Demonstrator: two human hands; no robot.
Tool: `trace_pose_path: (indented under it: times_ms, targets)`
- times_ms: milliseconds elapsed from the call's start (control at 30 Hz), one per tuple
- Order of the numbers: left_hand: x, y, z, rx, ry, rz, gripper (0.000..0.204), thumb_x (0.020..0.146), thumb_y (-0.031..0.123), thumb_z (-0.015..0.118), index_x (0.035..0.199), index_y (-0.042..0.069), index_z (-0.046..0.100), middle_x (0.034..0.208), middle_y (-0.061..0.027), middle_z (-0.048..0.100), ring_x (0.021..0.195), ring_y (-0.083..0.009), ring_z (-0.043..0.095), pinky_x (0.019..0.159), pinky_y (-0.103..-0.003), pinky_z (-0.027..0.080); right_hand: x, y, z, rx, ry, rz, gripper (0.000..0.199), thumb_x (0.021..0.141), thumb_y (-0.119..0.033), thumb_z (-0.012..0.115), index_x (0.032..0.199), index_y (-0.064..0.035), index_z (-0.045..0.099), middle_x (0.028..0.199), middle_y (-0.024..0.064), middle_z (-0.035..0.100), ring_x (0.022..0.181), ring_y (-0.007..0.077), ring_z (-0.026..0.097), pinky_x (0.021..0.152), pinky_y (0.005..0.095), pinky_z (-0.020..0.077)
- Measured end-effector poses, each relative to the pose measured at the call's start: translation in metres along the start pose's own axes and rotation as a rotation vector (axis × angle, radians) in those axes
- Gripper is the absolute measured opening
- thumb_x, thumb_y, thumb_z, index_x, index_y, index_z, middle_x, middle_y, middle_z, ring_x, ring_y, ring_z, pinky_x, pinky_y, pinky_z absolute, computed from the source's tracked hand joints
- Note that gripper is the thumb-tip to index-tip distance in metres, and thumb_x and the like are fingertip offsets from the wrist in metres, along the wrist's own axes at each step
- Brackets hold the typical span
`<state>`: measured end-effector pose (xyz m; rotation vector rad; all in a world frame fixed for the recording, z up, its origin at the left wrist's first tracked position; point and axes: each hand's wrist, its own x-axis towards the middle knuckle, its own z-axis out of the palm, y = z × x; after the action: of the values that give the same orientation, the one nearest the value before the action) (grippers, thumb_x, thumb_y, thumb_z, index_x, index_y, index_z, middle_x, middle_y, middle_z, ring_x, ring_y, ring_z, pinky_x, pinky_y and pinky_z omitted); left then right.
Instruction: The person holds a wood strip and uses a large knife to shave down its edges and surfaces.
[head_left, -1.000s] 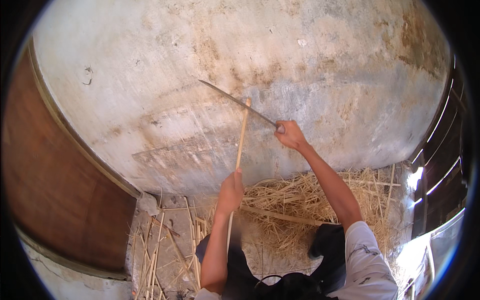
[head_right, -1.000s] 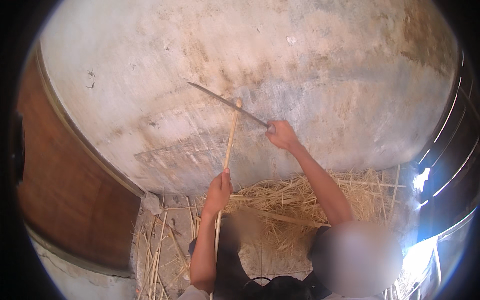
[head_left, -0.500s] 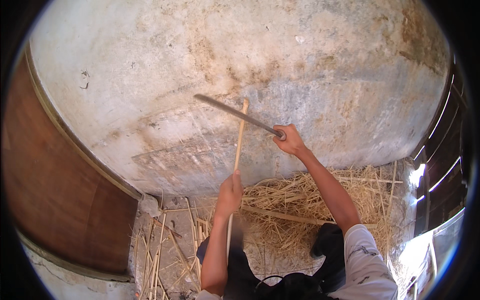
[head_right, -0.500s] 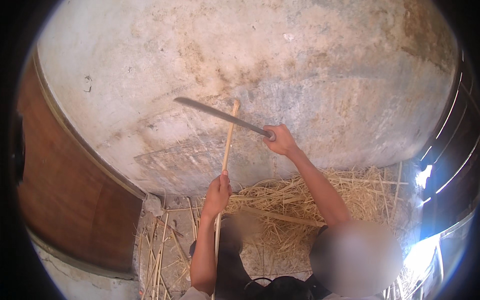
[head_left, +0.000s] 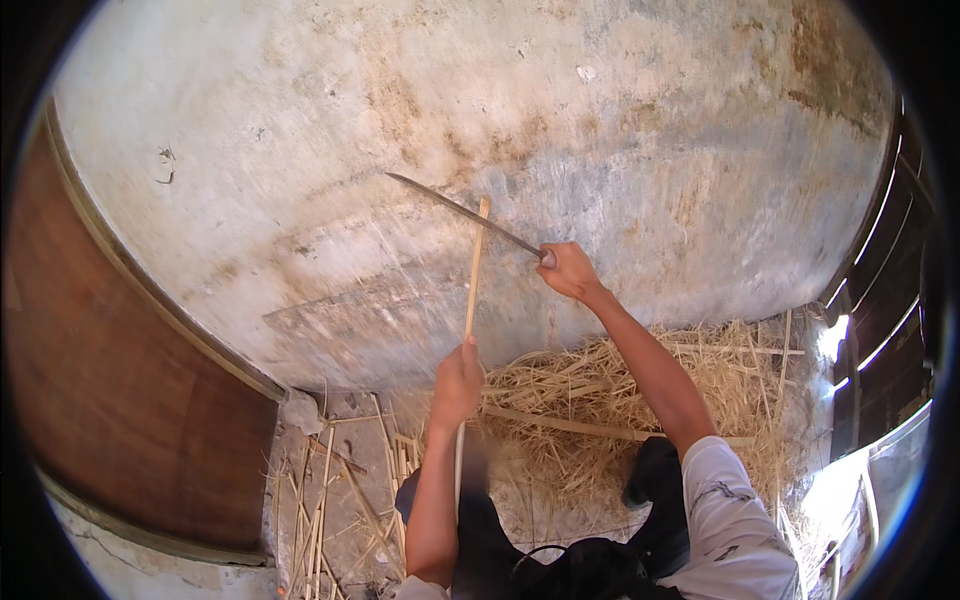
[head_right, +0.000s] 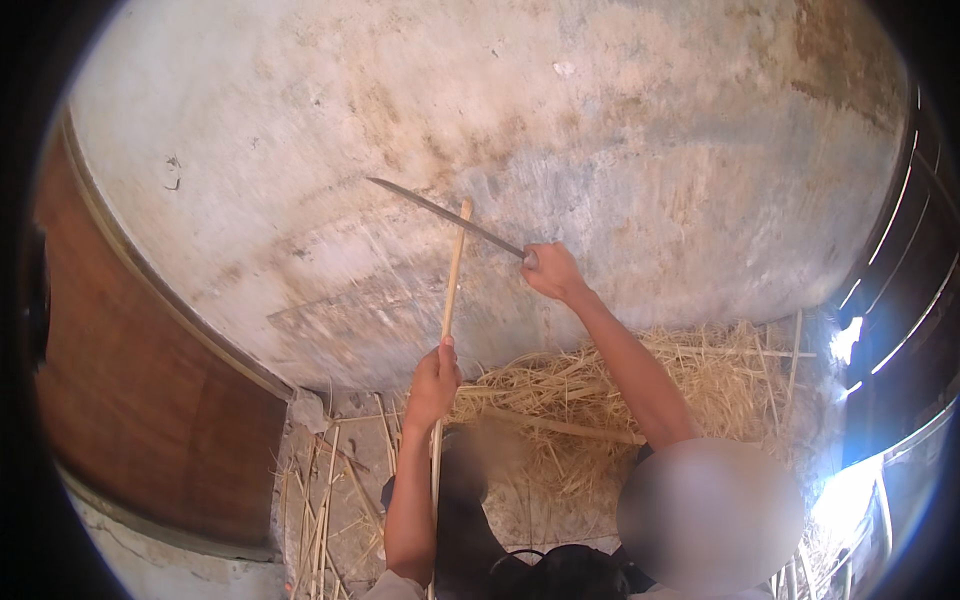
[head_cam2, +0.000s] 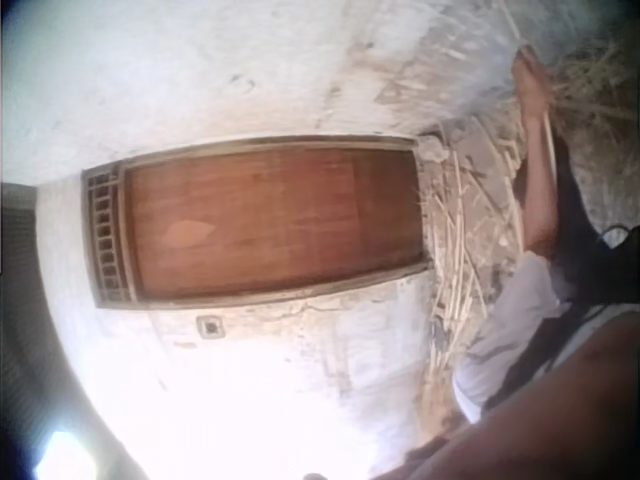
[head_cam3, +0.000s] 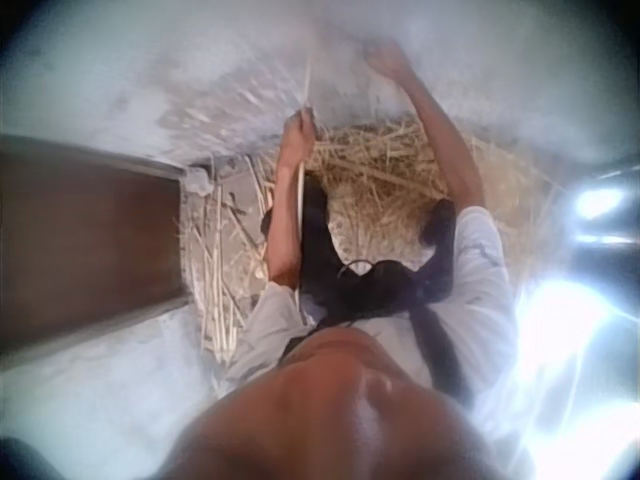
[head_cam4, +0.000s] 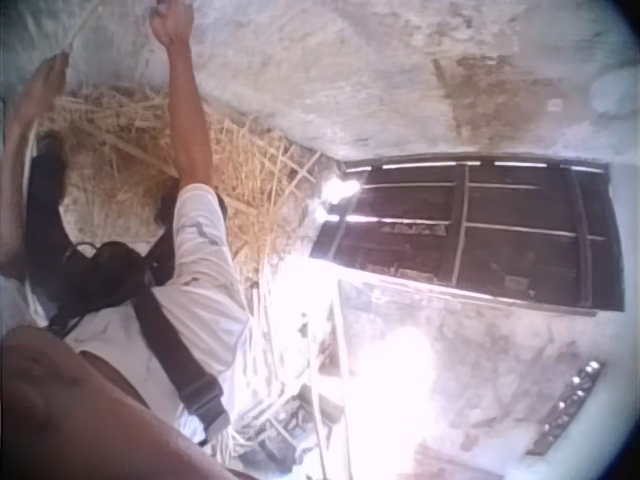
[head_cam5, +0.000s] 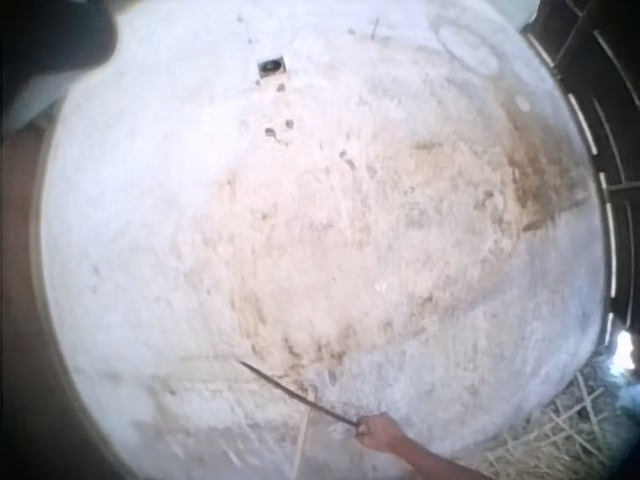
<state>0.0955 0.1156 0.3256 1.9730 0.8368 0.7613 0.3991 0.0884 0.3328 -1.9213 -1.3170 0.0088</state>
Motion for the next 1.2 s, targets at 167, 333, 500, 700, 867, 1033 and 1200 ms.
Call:
trace_pose_path:
  times_ms: [167,333,500,700,867,1033,1200]
  targets:
    - [-0.001,0.002,-0.001,-0.025,0.001,0.008,0.053,0.111,0.037,0.040,0.085,-0.006,0.058,0.065,-0.0178,0.053,0.059,-0.0287,0.051,0.061,-0.045,0.043,-0.013,0.007,0.004,0.013,0.121,-0.191,0.032,0.078,-0.019,0.067,0.106,-0.0058,0.074,0.085,0.0227,0.071,0.086,0.0438,0.067,0.080,0.0496,0.0542]
    - [0.004,-0.003,0.003,-0.075,-0.025,0.026,0.053,0.111,0.041,0.041,0.078,0.000,0.053,0.062,-0.0063,0.048,0.057,-0.0168,0.048,0.055,-0.036,0.040,-0.005,0.009,0.002,0.017,0.066,-0.005,0.025,0.079,-0.019,0.068,0.101,-0.0079,0.073,0.083,0.0225,0.070,0.084,0.0438,0.067,0.078,0.0500,0.0541]
    - [-0.002,-0.005,-0.004,0.006,0.029,0.055,0.053,0.110,0.036,0.041,0.082,-0.006,0.057,0.064,-0.0189,0.054,0.059,-0.0288,0.054,0.061,-0.045,0.043,-0.030,-0.010,-0.001,0.048,0.045,-0.197,0.017,0.080,-0.019,0.064,0.090,-0.0074,0.070,0.082,0.0236,0.069,0.081,0.0454,0.066,0.076,0.0524,0.0533]
    - [-0.001,0.001,0.003,0.005,0.007,0.043,0.057,0.111,0.043,0.039,0.077,-0.001,0.054,0.061,-0.0047,0.048,0.056,-0.0155,0.048,0.056,-0.036,0.041,-0.014,0.005,0.016,-0.044,0.124,-0.030,0.016,0.079,-0.016,0.065,0.093,-0.0099,0.070,0.077,0.0203,0.068,0.078,0.0429,0.066,0.070,0.0522,0.0526]
    - [-0.005,0.002,-0.004,0.041,0.044,0.058,0.058,0.110,0.044,0.040,0.077,-0.001,0.055,0.061,-0.0060,0.049,0.057,-0.0170,0.050,0.056,-0.037,0.042,-0.029,-0.003,0.009,0.033,0.118,-0.182,0.017,0.080,-0.017,0.059,0.092,-0.0107,0.071,0.077,0.0213,0.068,0.077,0.0443,0.066,0.071,0.0535,0.0527]
    - [0.001,0.006,0.007,0.019,0.002,0.033,0.057,0.110,0.043,0.040,0.080,-0.003,0.056,0.064,-0.0115,0.052,0.059,-0.0214,0.051,0.059,-0.040,0.043,-0.013,0.010,0.013,-0.033,0.177,0.011,0.018,0.079,-0.016,0.059,0.093,-0.0107,0.070,0.075,0.0212,0.067,0.075,0.0442,0.066,0.071,0.0535,0.0530]
    - [-0.005,0.000,-0.007,0.010,0.019,-0.005,0.056,0.110,0.044,0.040,0.078,0.000,0.053,0.062,-0.0042,0.048,0.058,-0.0142,0.048,0.056,-0.035,0.041,-0.035,-0.011,0.016,0.015,0.095,-0.207,0.020,0.083,-0.020,0.055,0.089,-0.0082,0.070,0.077,0.0237,0.067,0.078,0.0469,0.065,0.075,0.0553,0.0532]
